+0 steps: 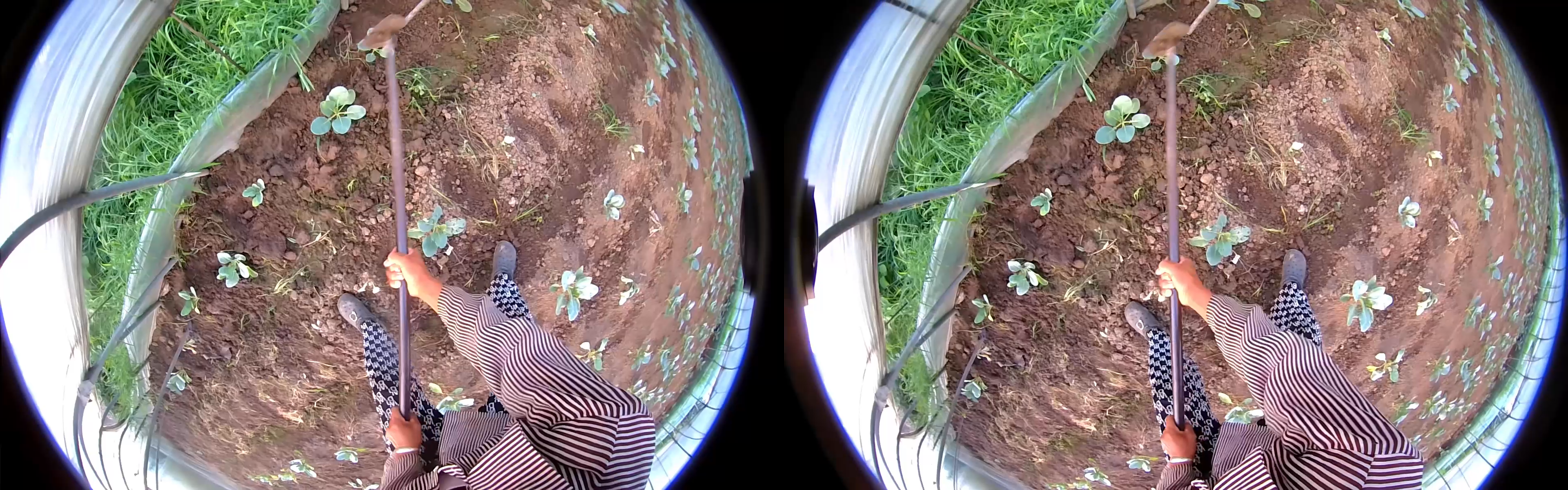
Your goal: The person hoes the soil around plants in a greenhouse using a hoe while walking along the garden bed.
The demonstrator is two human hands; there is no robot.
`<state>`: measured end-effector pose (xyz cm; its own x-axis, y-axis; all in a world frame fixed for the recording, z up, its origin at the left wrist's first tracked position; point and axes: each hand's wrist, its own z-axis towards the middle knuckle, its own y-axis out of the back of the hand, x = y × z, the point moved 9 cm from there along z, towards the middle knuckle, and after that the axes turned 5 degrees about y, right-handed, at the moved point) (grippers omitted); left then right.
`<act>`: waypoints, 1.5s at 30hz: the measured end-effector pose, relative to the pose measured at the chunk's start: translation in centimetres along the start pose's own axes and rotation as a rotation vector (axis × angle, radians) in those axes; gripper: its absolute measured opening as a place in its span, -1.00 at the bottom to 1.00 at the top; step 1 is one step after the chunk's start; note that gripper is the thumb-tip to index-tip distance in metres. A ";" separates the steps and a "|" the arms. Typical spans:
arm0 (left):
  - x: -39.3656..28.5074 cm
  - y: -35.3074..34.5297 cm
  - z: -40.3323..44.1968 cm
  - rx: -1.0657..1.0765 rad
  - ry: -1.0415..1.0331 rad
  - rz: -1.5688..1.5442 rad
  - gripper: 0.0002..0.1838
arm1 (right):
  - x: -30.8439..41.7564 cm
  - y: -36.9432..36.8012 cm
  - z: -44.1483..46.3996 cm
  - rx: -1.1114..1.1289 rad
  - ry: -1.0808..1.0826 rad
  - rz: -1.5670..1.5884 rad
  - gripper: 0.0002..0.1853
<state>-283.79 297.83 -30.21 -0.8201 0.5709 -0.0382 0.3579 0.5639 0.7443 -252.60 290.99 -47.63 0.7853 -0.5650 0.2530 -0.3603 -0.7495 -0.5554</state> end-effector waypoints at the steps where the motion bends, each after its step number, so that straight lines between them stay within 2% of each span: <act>1: 0.3 0.0 0.9 0.007 -0.034 0.022 -0.80 | 0.6 1.3 0.1 -0.099 0.043 -0.111 -0.82; 2: -0.2 0.3 1.8 0.016 -0.070 0.041 -0.79 | 2.2 2.4 -0.4 -0.265 0.133 -0.265 -0.82; 4: -0.8 -0.2 3.4 0.106 -0.052 0.026 -0.75 | 5.1 3.8 -0.1 -0.307 0.294 -0.450 -0.78; 6: -3.6 -1.0 4.9 0.223 -0.100 -0.110 -0.76 | 8.3 5.7 1.9 -0.444 0.418 -0.695 -0.72; 8: -4.7 -3.9 5.5 0.352 -0.115 -0.218 -0.71 | 10.7 6.8 4.5 -0.487 0.432 -0.923 -0.62; 10: -6.2 -3.0 2.6 0.430 -0.035 -0.214 -0.70 | 9.1 6.4 4.1 -0.484 0.506 -1.233 -0.60; 12: 2.3 -5.7 -1.8 0.609 0.109 -0.294 -0.67 | 2.7 7.6 1.1 -0.483 0.415 -1.045 -0.69; 14: 3.9 1.6 -4.9 0.506 0.101 -0.037 -0.68 | -3.2 6.4 -4.4 -0.442 0.211 -0.684 -0.72; 15: 4.7 3.7 -5.9 0.428 0.071 -0.069 -0.69 | -5.6 6.3 -5.9 -0.426 0.126 -0.595 -0.73; 16: 5.9 5.3 -6.6 0.346 0.041 -0.094 -0.70 | -7.3 5.9 -6.6 -0.405 0.040 -0.499 -0.74; 18: 8.6 5.7 -6.7 0.206 0.012 0.048 -0.74 | -7.6 4.0 -7.6 -0.326 -0.037 -0.152 -0.77; 19: 6.2 7.4 -6.5 0.138 -0.047 0.058 -0.72 | -7.1 3.7 -7.6 -0.343 -0.084 -0.093 -0.77; 20: 4.8 7.9 -6.0 0.131 -0.046 0.133 -0.77 | -5.7 3.5 -7.8 -0.338 -0.026 0.000 -0.77; 23: 2.0 6.6 -4.0 0.105 -0.078 0.129 -0.79 | -0.3 4.2 -7.4 -0.266 0.072 0.121 -0.80; 26: -3.7 6.3 -3.3 0.014 -0.145 0.098 -0.81 | 7.3 5.9 -7.8 -0.167 0.214 0.207 -0.82; 32: -18.8 4.6 -8.7 0.005 -0.333 0.147 -0.71 | 22.3 9.5 -10.4 0.140 0.365 0.469 -0.75; 34: -22.2 2.2 -11.1 0.138 -0.402 0.243 -0.61 | 25.3 12.4 -11.3 0.080 0.381 0.424 -0.76; 37: -29.3 1.6 -15.4 0.215 -0.503 0.298 -0.59 | 27.4 17.3 -13.4 -0.059 0.352 0.275 -0.78; 38: -30.4 1.6 -15.7 0.345 -0.317 0.200 -0.64 | 26.8 18.7 -12.9 -0.109 0.338 0.159 -0.83; 40: -34.1 2.5 -17.3 0.357 -0.353 0.322 -0.68 | 27.3 19.6 -14.7 -0.165 0.251 0.206 -0.85; 41: -35.2 3.2 -17.9 0.378 -0.335 0.288 -0.69 | 28.6 19.5 -16.1 -0.232 0.226 0.260 -0.82; 44: -37.3 6.4 -18.2 0.437 -0.253 0.198 -0.73 | 30.9 17.2 -15.3 -0.162 0.221 0.303 -0.80; 45: -38.2 7.3 -18.3 0.480 -0.198 0.154 -0.75 | 31.6 16.2 -15.0 -0.119 0.200 0.289 -0.84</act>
<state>-258.01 269.20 -11.05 -0.6588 0.7439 -0.1124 0.6689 0.6476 0.3649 -241.18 255.87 -36.74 0.5332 -0.8066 0.2551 -0.6179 -0.5773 -0.5338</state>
